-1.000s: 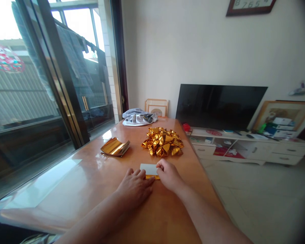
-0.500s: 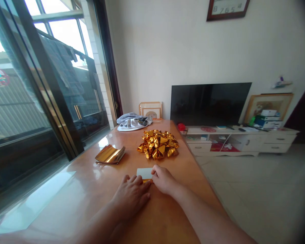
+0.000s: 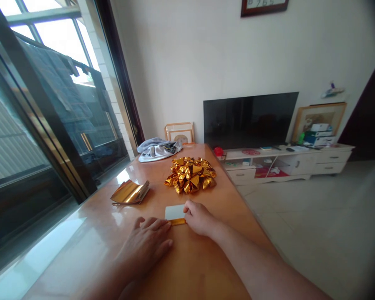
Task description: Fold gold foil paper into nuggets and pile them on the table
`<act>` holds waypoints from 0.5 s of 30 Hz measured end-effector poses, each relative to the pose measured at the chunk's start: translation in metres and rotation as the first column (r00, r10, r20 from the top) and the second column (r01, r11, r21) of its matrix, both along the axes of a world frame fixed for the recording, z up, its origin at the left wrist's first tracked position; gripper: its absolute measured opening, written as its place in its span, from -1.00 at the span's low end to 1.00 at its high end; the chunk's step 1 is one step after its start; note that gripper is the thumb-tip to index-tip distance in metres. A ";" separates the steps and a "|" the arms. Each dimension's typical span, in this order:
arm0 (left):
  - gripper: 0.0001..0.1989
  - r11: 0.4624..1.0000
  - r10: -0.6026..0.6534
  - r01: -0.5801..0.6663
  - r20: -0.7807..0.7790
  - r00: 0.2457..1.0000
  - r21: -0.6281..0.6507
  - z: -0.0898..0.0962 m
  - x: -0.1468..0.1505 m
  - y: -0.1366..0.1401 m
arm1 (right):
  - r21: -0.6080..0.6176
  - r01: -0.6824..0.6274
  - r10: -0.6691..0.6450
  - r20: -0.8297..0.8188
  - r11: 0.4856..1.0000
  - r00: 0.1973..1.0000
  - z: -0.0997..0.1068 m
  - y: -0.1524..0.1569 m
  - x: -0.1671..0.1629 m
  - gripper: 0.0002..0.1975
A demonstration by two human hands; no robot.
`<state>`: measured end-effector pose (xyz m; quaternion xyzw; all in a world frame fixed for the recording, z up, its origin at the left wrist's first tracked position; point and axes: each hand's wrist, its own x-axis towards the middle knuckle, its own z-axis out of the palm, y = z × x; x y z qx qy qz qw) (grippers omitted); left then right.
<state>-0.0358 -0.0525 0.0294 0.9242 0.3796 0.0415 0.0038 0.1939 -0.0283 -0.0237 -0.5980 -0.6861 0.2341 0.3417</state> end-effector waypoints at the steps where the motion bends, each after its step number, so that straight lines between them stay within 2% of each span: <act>1: -0.57 1.000 0.006 -0.006 0.004 1.000 0.009 -0.001 -0.003 0.001 | -0.003 -0.001 0.001 -0.001 1.000 1.000 0.001 0.000 0.000 -0.88; 10: -0.55 0.990 0.067 -0.071 0.040 0.997 0.120 -0.018 -0.026 0.008 | -0.024 0.000 0.000 -0.002 1.000 1.000 0.003 -0.002 0.000 -0.87; 15: -0.65 0.977 0.102 -0.119 0.098 0.990 0.178 -0.019 -0.026 0.009 | -0.014 -0.001 0.001 -0.003 1.000 1.000 -0.001 0.000 0.000 -0.87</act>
